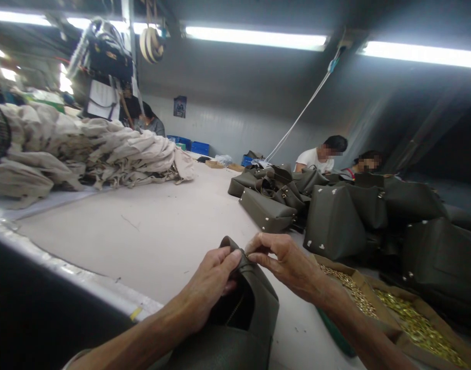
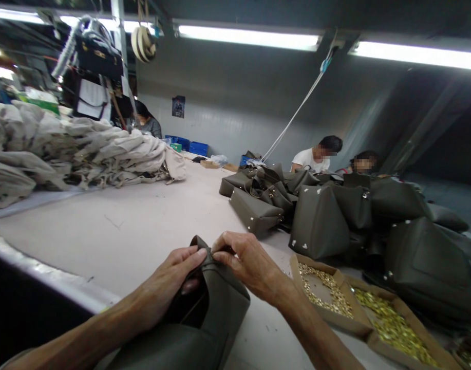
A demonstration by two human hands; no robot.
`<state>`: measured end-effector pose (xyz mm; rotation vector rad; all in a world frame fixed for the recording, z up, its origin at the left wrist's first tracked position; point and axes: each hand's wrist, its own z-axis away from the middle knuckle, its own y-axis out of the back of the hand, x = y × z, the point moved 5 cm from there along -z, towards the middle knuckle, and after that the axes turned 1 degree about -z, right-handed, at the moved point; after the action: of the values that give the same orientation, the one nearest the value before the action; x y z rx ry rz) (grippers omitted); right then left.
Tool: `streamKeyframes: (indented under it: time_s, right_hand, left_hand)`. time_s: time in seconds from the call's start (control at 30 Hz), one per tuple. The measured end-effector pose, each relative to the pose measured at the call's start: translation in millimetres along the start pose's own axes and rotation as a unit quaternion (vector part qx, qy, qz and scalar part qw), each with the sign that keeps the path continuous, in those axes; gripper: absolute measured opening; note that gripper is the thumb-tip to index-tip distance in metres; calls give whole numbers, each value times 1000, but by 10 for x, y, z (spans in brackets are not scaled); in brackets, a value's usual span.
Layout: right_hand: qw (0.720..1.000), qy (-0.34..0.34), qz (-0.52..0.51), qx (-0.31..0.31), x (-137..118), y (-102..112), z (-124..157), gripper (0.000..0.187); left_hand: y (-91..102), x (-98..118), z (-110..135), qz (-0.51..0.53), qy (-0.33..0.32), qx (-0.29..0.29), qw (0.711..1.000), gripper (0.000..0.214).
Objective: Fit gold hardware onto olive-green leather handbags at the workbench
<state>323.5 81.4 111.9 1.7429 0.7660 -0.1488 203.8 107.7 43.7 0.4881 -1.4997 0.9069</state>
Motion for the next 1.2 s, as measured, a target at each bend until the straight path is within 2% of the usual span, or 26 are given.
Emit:
streamKeyframes:
  time_s: [0.2,0.37,0.53,0.73,0.83,0.93,1.07,1.2]
  right_hand:
    - [998,-13,-56,6,-41,-1,5,9]
    - [998,-23,-50,-8,-35,9,28,12]
    - [990,24,-121,-64,-47,14,16,8]
    - [977,95,-183,-55,-197,51,-2,15]
    - [976,82,-201,-22,-221,21,14,18]
    - [973,5,-226,50,-149,-83,58,23]
    - [951,-96,-265,129,-28,-258,151,23]
    - [954,-63,-260,134,-69,-259,156,18]
  left_hand:
    - [17,-18,54,7,-24,-2,1000,39]
    - [0,-18,72,16,-39,-11,999,37]
    - [-6,38,145,26,-44,-25,998,35]
    - [5,79,241,53,-45,-32,997,35]
    - [8,72,258,51,-46,-21,997,34]
    - [19,41,251,31,-43,2,999,33]
    - [32,-10,240,14,-49,27,998,34]
    - [26,-23,247,0,-58,32,998,36]
